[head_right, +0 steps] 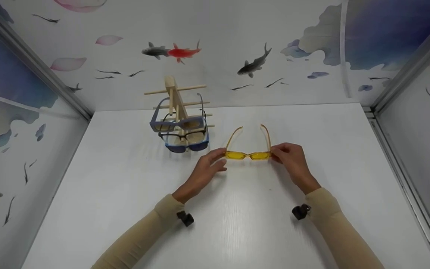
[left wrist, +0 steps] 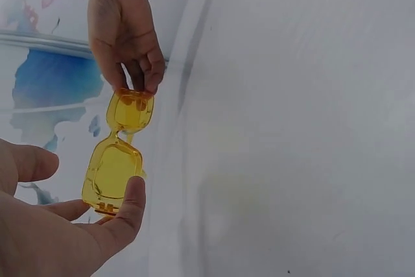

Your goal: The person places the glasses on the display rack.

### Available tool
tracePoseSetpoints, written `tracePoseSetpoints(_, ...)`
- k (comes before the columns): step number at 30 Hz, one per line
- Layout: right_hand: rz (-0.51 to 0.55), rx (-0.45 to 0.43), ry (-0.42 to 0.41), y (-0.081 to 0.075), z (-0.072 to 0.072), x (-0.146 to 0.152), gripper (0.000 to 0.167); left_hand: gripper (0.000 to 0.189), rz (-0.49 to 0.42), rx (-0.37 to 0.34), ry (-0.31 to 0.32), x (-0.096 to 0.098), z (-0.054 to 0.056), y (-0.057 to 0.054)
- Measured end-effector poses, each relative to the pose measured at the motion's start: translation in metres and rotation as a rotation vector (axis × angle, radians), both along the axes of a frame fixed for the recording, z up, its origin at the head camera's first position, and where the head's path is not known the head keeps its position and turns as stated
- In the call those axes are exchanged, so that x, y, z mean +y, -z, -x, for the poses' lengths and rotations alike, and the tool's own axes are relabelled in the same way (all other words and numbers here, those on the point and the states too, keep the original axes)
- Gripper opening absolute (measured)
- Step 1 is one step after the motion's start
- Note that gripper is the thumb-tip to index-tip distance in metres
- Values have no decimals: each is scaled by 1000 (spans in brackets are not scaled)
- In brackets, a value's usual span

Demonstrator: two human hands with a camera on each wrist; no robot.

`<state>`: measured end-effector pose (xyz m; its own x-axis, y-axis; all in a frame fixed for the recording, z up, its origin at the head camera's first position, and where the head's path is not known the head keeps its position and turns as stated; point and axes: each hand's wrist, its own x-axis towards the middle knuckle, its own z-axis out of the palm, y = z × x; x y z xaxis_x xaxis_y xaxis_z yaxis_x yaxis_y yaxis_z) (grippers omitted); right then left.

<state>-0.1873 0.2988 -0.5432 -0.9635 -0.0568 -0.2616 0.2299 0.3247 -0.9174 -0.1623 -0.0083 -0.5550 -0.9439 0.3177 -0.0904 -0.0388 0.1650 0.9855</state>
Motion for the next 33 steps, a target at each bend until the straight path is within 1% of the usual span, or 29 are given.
tracePoseSetpoints(5,12,-13,-5,-5,-8,-1,51,50,-33,-7,13,-6,-6,-7)
tracePoseSetpoints(9,36,-20,-11,-10,-14,-4,50,44,-70,-5,4,-12,-9,-9)
tracePoseSetpoints(12,53,-33,-17,-15,-19,-6,52,38,-98,-17,-30,-17,-10,-10)
tracePoseSetpoints(16,71,-32,-28,-19,-26,-7,55,30,-98,-31,-88,-23,-12,-14)
tracePoseSetpoints(19,75,-31,-45,-20,-32,-7,58,25,-92,-41,-112,-26,-13,-18)
tracePoseSetpoints(25,56,-48,-80,-23,-44,-9,60,24,-102,-81,-108,-31,-16,-26)
tracePoseSetpoints(30,57,-63,-89,-29,-51,-9,60,29,-94,-67,-95,-33,-17,-31)
tracePoseSetpoints(33,68,-63,-104,-32,-54,-9,61,32,-79,-61,-76,-35,-17,-35)
